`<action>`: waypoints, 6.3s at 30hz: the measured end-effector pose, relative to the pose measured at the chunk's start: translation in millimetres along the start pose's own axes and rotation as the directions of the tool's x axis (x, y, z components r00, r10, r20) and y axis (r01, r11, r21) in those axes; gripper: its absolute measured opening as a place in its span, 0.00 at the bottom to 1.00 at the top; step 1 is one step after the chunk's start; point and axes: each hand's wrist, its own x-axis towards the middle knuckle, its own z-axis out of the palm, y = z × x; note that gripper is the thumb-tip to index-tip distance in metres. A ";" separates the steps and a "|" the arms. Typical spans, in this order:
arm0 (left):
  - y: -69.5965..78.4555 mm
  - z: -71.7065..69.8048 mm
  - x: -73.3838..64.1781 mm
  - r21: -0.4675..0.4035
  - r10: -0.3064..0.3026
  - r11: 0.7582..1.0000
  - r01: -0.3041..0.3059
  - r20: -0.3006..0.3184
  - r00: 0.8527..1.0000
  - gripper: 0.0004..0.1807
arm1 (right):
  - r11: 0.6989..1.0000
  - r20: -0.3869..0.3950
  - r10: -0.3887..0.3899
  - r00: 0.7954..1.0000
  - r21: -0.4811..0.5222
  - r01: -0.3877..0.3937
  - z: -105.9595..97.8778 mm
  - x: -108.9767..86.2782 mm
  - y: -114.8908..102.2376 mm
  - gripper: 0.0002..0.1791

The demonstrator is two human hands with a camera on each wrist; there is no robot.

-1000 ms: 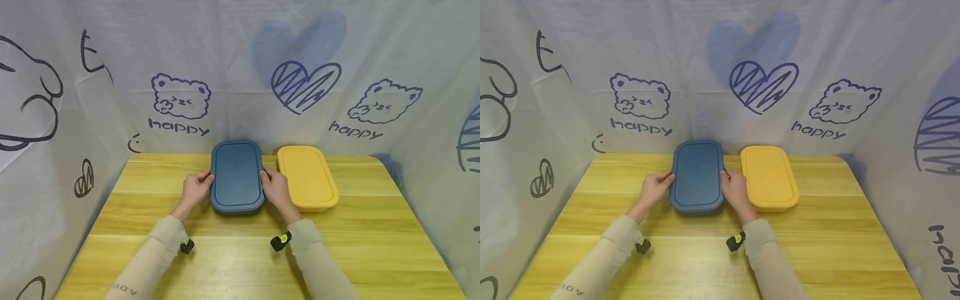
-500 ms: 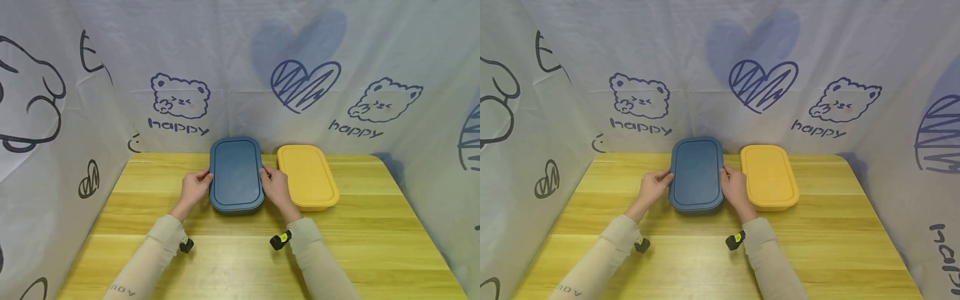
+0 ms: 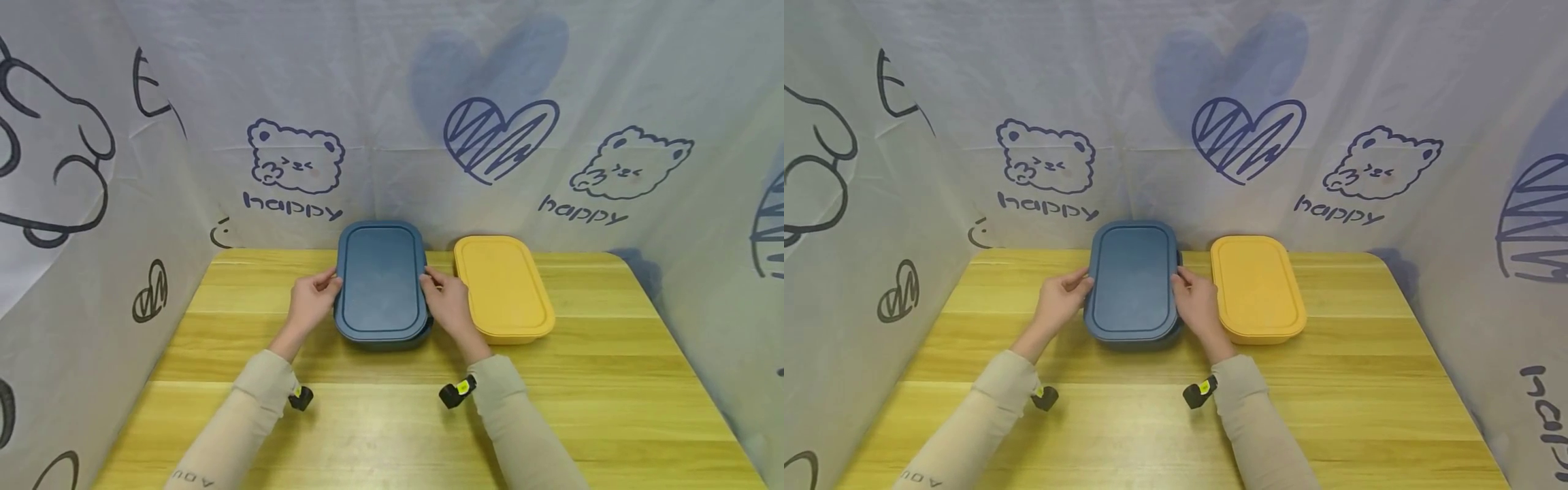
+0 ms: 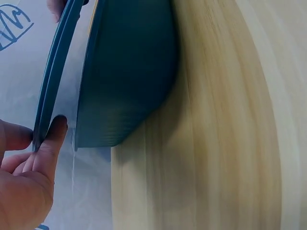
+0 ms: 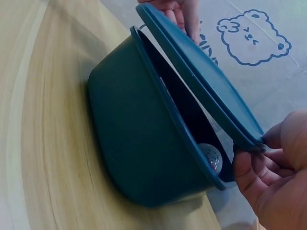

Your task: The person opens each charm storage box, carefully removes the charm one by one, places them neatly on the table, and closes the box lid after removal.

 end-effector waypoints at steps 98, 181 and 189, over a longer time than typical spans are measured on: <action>-28.5 -55.2 -10.8 0.067 -0.153 0.987 0.148 0.076 0.985 0.40 | 0.952 0.248 -0.127 0.960 0.303 0.047 97.8 -3.0 -117.8 0.22; -1.8 -138.8 29.2 0.158 -0.255 0.947 0.279 -0.156 0.954 0.23 | 0.945 0.094 -0.023 0.995 0.328 -0.009 28.9 25.4 -74.6 0.15; -15.2 -143.7 34.0 0.215 -0.222 0.942 0.258 -0.179 0.958 0.21 | 0.980 0.026 0.022 0.999 0.195 -0.027 -13.3 30.2 -49.0 0.17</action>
